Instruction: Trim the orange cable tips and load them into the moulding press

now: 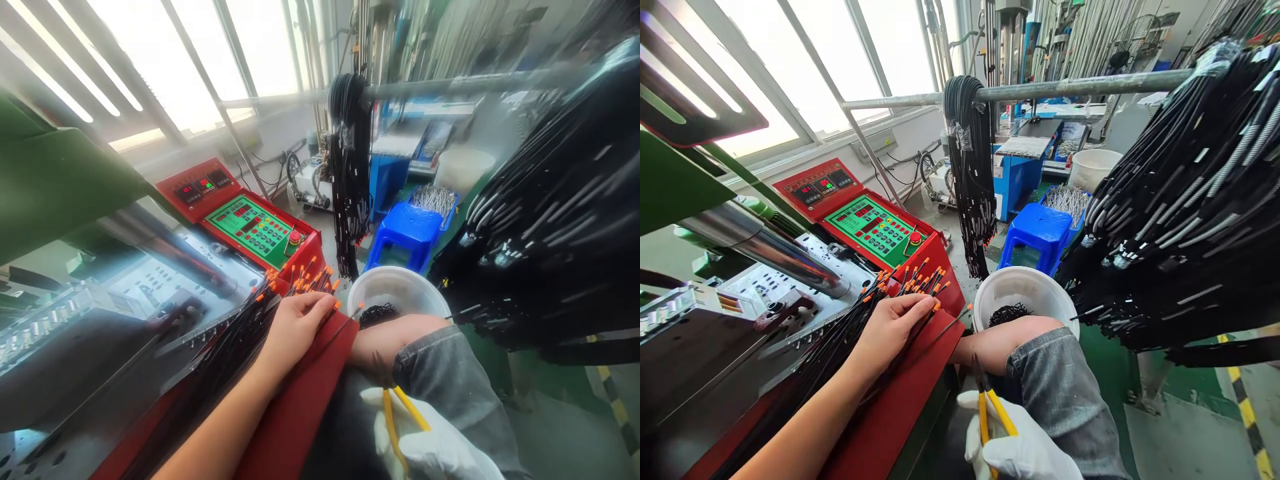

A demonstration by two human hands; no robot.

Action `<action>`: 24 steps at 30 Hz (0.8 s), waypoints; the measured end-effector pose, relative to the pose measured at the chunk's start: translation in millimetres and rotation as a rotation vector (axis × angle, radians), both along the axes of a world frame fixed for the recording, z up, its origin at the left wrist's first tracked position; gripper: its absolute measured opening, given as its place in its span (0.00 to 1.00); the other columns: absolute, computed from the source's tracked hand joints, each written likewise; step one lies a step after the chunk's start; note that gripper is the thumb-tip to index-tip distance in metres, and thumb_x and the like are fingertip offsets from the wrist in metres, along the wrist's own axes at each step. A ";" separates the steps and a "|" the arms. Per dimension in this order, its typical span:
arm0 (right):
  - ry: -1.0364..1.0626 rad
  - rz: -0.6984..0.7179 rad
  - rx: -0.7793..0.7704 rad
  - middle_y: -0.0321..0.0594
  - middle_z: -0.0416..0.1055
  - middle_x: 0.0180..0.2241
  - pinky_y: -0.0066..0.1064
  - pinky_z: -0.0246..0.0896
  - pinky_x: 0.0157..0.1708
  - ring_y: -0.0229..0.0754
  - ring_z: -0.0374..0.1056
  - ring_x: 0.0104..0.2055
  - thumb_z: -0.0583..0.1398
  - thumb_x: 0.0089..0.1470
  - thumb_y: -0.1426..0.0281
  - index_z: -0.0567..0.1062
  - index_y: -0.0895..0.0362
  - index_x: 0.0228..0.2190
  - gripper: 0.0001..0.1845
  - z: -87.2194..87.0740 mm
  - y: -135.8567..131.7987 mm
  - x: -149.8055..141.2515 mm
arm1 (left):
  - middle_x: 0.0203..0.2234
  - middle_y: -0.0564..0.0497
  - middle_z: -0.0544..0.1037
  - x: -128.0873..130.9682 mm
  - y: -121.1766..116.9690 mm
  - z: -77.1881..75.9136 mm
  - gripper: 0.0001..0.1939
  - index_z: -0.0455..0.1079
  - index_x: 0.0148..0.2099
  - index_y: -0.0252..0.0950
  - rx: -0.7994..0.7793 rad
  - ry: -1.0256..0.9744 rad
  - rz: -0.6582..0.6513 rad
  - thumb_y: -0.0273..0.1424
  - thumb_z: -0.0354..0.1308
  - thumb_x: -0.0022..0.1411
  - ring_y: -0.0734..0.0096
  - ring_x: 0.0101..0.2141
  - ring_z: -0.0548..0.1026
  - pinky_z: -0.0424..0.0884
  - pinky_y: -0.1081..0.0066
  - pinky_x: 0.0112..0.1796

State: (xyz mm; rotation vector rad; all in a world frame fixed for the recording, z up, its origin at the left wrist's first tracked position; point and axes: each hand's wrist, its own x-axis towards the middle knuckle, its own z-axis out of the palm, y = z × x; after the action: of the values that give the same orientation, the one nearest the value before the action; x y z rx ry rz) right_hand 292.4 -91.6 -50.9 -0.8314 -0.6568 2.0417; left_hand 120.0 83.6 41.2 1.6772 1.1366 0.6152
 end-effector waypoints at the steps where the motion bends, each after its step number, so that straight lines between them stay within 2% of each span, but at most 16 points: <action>1: -0.004 -0.020 0.000 0.41 0.69 0.31 0.32 0.59 0.24 0.39 0.64 0.23 0.66 0.35 0.60 0.67 0.54 0.51 0.38 4.2 2.2 1.3 | 0.25 0.52 0.74 1.7 -3.1 1.2 0.16 0.74 0.34 0.34 -0.118 -0.077 -0.012 0.40 0.53 0.61 0.75 0.25 0.67 0.60 0.76 0.26; 4: -0.022 -0.097 0.010 0.40 0.68 0.32 0.29 0.58 0.22 0.37 0.64 0.23 0.64 0.39 0.62 0.65 0.55 0.51 0.36 23.3 12.2 4.6 | 0.21 0.53 0.71 5.5 -8.6 1.7 0.16 0.73 0.35 0.31 -0.319 -0.246 0.001 0.40 0.54 0.61 0.79 0.20 0.62 0.56 0.78 0.22; 7: -0.074 -0.137 0.056 0.39 0.67 0.31 0.28 0.56 0.21 0.35 0.62 0.22 0.63 0.42 0.62 0.63 0.59 0.50 0.34 46.2 24.5 6.2 | 0.22 0.51 0.74 5.9 -9.6 1.8 0.15 0.71 0.42 0.30 -0.380 -0.355 0.021 0.38 0.54 0.62 0.77 0.21 0.66 0.61 0.76 0.25; 10: -0.158 -0.136 0.134 0.38 0.66 0.28 0.29 0.56 0.22 0.35 0.61 0.21 0.63 0.43 0.62 0.66 0.61 0.45 0.28 62.0 34.1 5.1 | 0.24 0.49 0.76 4.7 -10.5 4.7 0.14 0.67 0.47 0.31 -0.405 -0.439 0.008 0.36 0.53 0.63 0.72 0.26 0.71 0.66 0.73 0.32; 13: -0.209 -0.133 0.184 0.38 0.65 0.29 0.30 0.58 0.23 0.35 0.61 0.23 0.63 0.44 0.62 0.68 0.60 0.40 0.22 67.3 39.1 1.3 | 0.26 0.46 0.77 4.0 -12.5 8.5 0.12 0.67 0.44 0.30 -0.428 -0.497 -0.051 0.33 0.52 0.64 0.70 0.29 0.73 0.67 0.70 0.37; 18: -0.248 -0.139 0.204 0.38 0.65 0.30 0.30 0.59 0.24 0.35 0.62 0.25 0.62 0.44 0.63 0.67 0.59 0.42 0.23 69.2 42.9 -6.1 | 0.22 0.46 0.76 4.4 -13.6 11.2 0.11 0.67 0.39 0.29 -0.489 -0.562 -0.144 0.33 0.48 0.65 0.69 0.24 0.72 0.67 0.70 0.31; 22: -0.276 -0.139 0.199 0.37 0.65 0.29 0.29 0.59 0.23 0.35 0.62 0.24 0.62 0.44 0.64 0.67 0.60 0.41 0.22 74.7 43.9 -5.3 | 0.23 0.46 0.77 4.5 -13.0 10.4 0.11 0.66 0.38 0.31 -0.489 -0.560 -0.156 0.34 0.49 0.65 0.69 0.23 0.72 0.68 0.70 0.30; 24: -0.284 -0.140 0.212 0.36 0.64 0.28 0.28 0.59 0.23 0.34 0.61 0.24 0.62 0.44 0.64 0.68 0.60 0.37 0.18 76.4 42.9 -2.1 | 0.25 0.46 0.78 4.6 -12.4 8.1 0.11 0.66 0.39 0.31 -0.424 -0.506 -0.129 0.35 0.50 0.64 0.68 0.25 0.73 0.69 0.69 0.32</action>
State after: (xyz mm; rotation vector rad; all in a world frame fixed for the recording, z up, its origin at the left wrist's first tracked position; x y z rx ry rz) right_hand 290.3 -48.7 25.6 -1.0196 -0.9275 1.7097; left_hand 124.6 71.1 49.3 1.1339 0.7220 0.6194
